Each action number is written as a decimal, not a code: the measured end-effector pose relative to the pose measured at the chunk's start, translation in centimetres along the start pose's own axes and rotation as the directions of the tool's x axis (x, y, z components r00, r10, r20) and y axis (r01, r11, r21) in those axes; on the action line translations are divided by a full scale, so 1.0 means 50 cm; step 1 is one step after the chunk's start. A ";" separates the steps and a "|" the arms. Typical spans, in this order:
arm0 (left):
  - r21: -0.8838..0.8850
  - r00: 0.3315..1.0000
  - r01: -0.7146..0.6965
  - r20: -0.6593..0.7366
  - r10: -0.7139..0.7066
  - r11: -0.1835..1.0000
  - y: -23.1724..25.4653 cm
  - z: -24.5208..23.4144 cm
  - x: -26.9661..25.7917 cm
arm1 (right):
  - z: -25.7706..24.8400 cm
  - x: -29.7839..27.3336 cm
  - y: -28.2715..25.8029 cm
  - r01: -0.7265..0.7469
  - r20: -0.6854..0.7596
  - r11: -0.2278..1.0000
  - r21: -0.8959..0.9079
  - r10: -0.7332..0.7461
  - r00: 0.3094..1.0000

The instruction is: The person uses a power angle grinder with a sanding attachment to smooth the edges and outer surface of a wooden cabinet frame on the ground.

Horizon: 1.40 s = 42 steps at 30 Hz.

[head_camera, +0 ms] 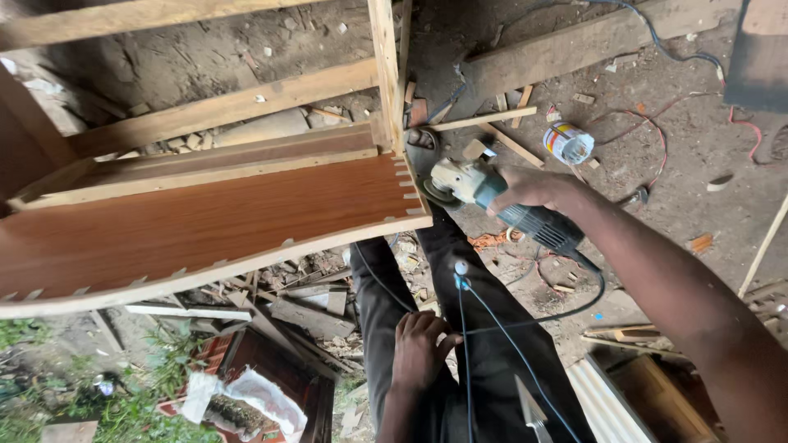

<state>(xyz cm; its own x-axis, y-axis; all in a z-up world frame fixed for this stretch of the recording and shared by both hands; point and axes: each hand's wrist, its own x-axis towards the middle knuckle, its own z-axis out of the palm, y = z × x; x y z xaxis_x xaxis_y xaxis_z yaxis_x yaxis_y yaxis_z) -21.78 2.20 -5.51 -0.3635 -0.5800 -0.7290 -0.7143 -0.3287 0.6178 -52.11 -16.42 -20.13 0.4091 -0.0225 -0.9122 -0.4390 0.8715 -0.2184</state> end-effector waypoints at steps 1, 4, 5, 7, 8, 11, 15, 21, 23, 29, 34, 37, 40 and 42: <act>-0.011 1.000 0.015 0.003 -0.015 1.000 -0.003 0.005 0.001 | -0.008 0.034 0.006 -0.024 -0.011 1.000 -0.006 0.024 1.000; -0.007 0.999 0.031 -0.021 -0.031 1.000 -0.011 0.013 0.006 | -0.045 0.129 0.027 -0.069 -0.025 0.998 0.005 0.070 0.997; 0.000 0.999 0.034 -0.032 -0.034 0.999 -0.013 0.015 0.004 | -0.052 0.159 0.038 -0.082 -0.024 0.996 0.015 0.083 0.996; -0.001 0.997 0.059 -0.054 -0.059 0.998 -0.019 0.017 0.003 | -0.066 0.213 0.058 -0.038 -0.016 0.996 0.083 0.040 0.999; 0.000 0.996 0.064 -0.061 -0.063 0.998 -0.023 0.017 0.003 | -0.070 0.231 0.073 -0.015 -0.021 0.993 0.120 0.018 1.000; 0.007 0.995 0.054 -0.089 -0.053 0.999 -0.030 0.017 0.002 | -0.076 0.260 0.109 -0.083 0.075 0.952 0.295 0.064 0.995; 0.004 0.995 0.082 -0.054 -0.081 0.997 -0.038 0.017 0.005 | -0.071 0.275 0.124 -0.058 0.140 0.942 0.329 0.012 0.990; 0.025 0.997 0.080 -0.024 -0.080 0.996 -0.037 -0.012 0.009 | -0.023 0.230 0.116 0.054 0.223 0.943 0.329 -0.133 0.966; 0.025 0.997 0.070 -0.027 -0.070 0.997 -0.028 -0.026 0.012 | -0.010 0.166 0.097 0.093 0.165 0.961 0.261 -0.140 0.976; 0.121 0.985 -0.171 -0.016 0.174 0.978 0.005 -0.071 0.020 | 0.077 -0.109 0.057 0.174 0.147 0.938 0.298 -0.225 0.963; 0.132 0.968 -0.177 0.201 0.148 0.975 0.051 -0.117 0.019 | 0.125 -0.259 0.058 0.231 0.154 0.893 0.385 -0.309 0.939; 0.174 0.969 -0.179 0.200 0.143 0.968 0.056 -0.126 0.006 | 0.130 -0.292 0.091 0.280 0.066 0.856 0.435 -0.341 0.938; 0.173 0.983 -0.176 0.078 0.165 0.969 0.046 -0.133 -0.027 | 0.127 -0.285 0.118 0.379 -0.003 0.772 0.510 -0.439 0.898; 0.183 0.985 -0.170 0.020 0.169 0.968 0.039 -0.141 -0.043 | 0.130 -0.288 0.126 0.393 -0.035 0.699 0.597 -0.468 0.883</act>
<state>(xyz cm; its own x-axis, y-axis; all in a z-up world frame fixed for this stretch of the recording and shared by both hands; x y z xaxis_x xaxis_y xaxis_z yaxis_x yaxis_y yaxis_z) -18.16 -2.45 -0.63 -0.4912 -0.6121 -0.6198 -0.7393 -0.0833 0.6682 -55.58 -7.40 -6.11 0.5389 -0.4443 -0.7157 0.3319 0.8929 -0.3043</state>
